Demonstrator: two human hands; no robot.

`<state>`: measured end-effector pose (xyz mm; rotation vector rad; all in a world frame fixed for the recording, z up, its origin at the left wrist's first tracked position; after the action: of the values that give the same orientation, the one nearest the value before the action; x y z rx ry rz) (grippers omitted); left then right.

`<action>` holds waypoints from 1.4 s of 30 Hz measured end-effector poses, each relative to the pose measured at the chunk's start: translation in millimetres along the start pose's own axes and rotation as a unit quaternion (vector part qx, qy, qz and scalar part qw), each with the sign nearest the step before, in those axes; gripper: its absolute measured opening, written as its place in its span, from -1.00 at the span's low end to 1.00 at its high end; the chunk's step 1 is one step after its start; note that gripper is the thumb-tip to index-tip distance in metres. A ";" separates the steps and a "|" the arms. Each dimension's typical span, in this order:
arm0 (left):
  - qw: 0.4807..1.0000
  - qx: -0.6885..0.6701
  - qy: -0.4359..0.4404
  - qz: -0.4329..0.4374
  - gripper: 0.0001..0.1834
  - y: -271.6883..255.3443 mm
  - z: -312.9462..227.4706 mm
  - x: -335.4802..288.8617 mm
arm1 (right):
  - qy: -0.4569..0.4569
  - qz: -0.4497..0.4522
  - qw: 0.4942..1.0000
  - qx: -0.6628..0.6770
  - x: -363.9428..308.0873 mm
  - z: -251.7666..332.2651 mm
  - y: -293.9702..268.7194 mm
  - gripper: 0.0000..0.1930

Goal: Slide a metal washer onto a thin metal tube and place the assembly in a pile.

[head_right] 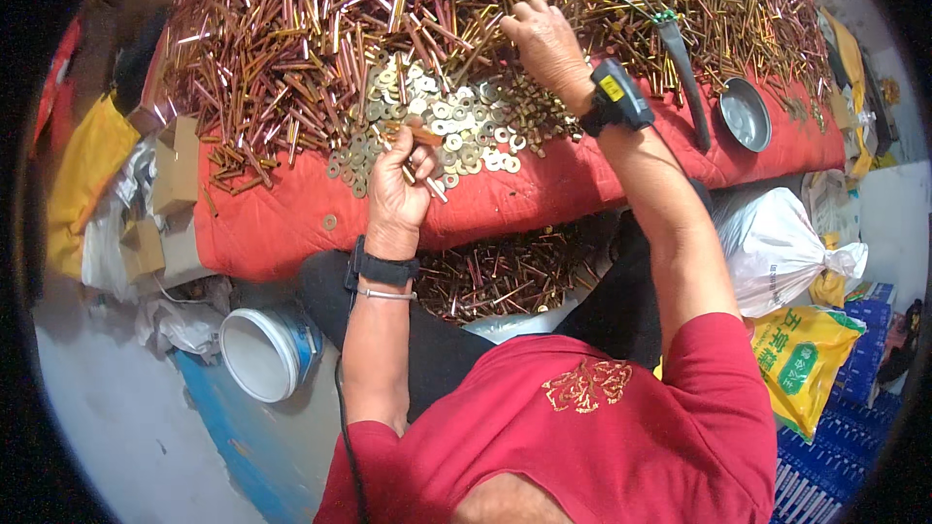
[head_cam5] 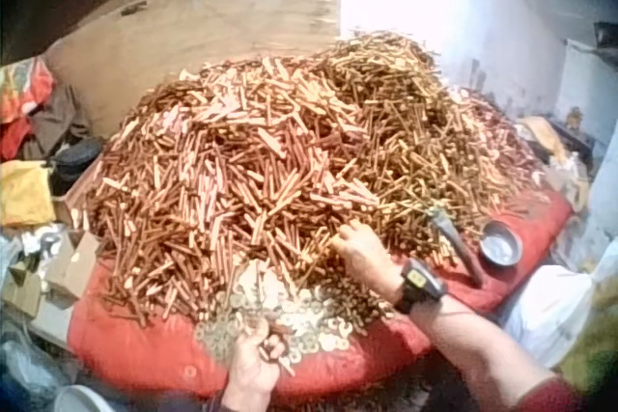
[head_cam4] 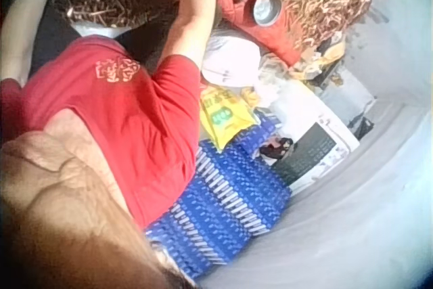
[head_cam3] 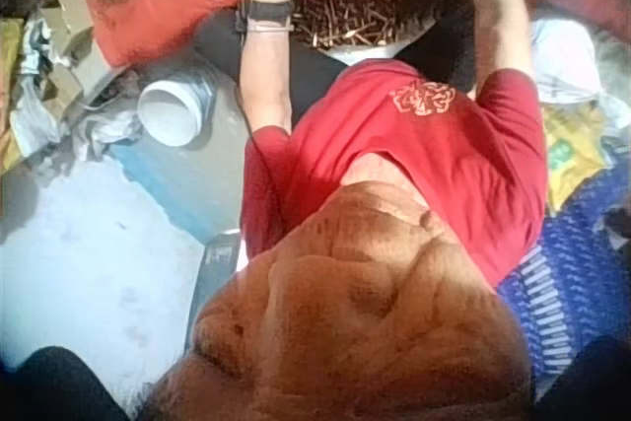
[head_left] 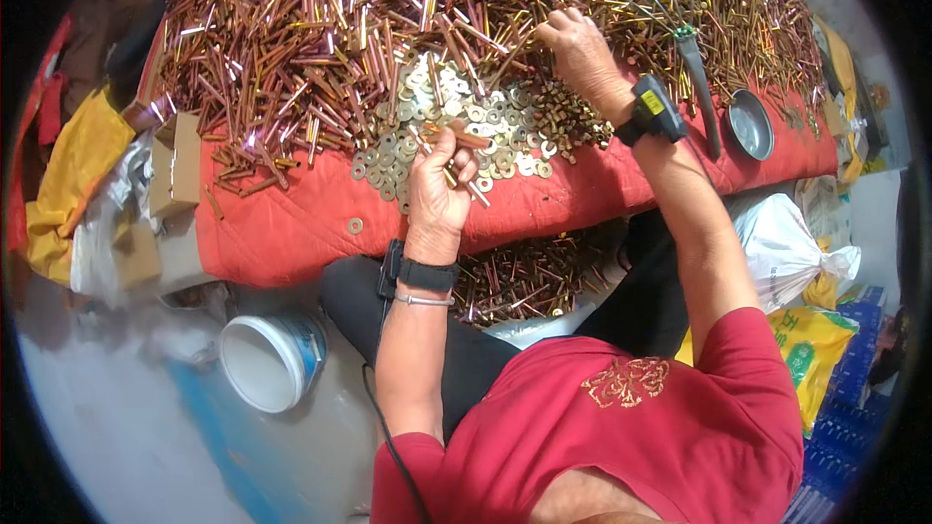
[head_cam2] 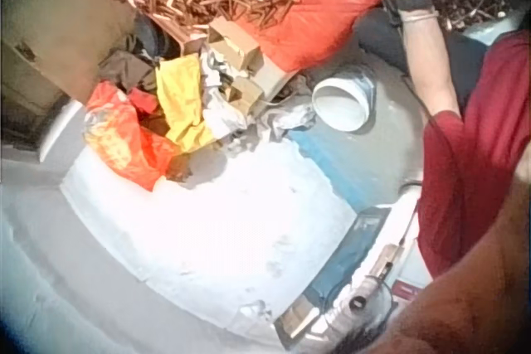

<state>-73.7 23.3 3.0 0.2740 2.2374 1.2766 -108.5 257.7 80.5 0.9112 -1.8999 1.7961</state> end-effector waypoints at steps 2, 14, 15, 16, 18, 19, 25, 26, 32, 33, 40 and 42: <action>0.999 0.013 0.017 -0.026 -0.80 -2.7 4.2 1.4 | -0.035 0.030 0.999 -0.008 3.9 -2.9 -6.6 -0.84; 0.997 0.037 0.060 -0.025 -0.82 -0.5 8.0 -10.0 | 0.418 0.048 0.788 0.450 -80.0 23.1 -67.7 -0.85; 0.997 0.045 0.057 -0.020 -0.79 1.9 10.0 -12.1 | 0.452 0.031 0.737 0.501 -96.3 28.5 -69.3 -0.84; 0.997 0.061 0.054 -0.017 -0.78 0.0 12.3 -11.5 | 0.475 0.049 0.724 0.497 -112.0 31.8 -68.0 -0.84; 0.998 0.052 0.019 -0.030 -0.79 -4.4 16.0 -11.1 | 0.491 0.068 0.713 0.496 -135.8 40.1 -74.7 -0.87; 0.998 0.043 -0.014 -0.043 -0.79 -7.3 18.5 -11.0 | 0.494 0.069 0.712 0.495 -144.0 41.0 -75.1 -0.87; 0.998 -0.007 -0.050 -0.044 -0.75 -17.9 26.8 -8.3 | 0.241 0.155 0.920 0.268 -143.3 67.1 -93.0 -0.86; 0.998 -0.004 -0.047 -0.042 -0.74 -18.0 26.7 -10.0 | 0.242 0.155 0.919 0.269 -144.4 66.3 -93.9 -0.86; 0.989 -0.104 -0.107 -0.007 -0.73 -20.5 33.5 -28.0 | 0.144 0.063 0.955 0.253 -128.6 72.4 -93.7 -0.88; 0.989 -0.101 -0.108 -0.006 -0.73 -21.5 35.4 -29.2 | 0.129 0.082 0.961 0.232 -127.3 75.6 -89.0 -0.87; 0.993 -0.081 -0.085 -0.015 -0.72 -26.3 44.0 -37.2 | 0.129 0.241 0.960 0.057 -123.9 79.8 -95.8 -0.89; 0.993 -0.082 -0.084 -0.021 -0.71 -22.4 48.4 -37.8 | 0.104 0.279 0.954 0.027 -112.5 78.0 -89.0 -0.89</action>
<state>-13.7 30.8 -21.9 0.2594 1.9753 1.3549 45.2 205.7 62.6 0.1794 -2.1087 2.1540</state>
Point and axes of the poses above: each hand's wrist, its own x-axis towards the middle knuckle, its own y-axis out of the palm, z = x × y, the point moved 4 cm from there along x, towards the middle knuckle, and after that the axes turned 10 degrees about -z, right-handed, at the moved point
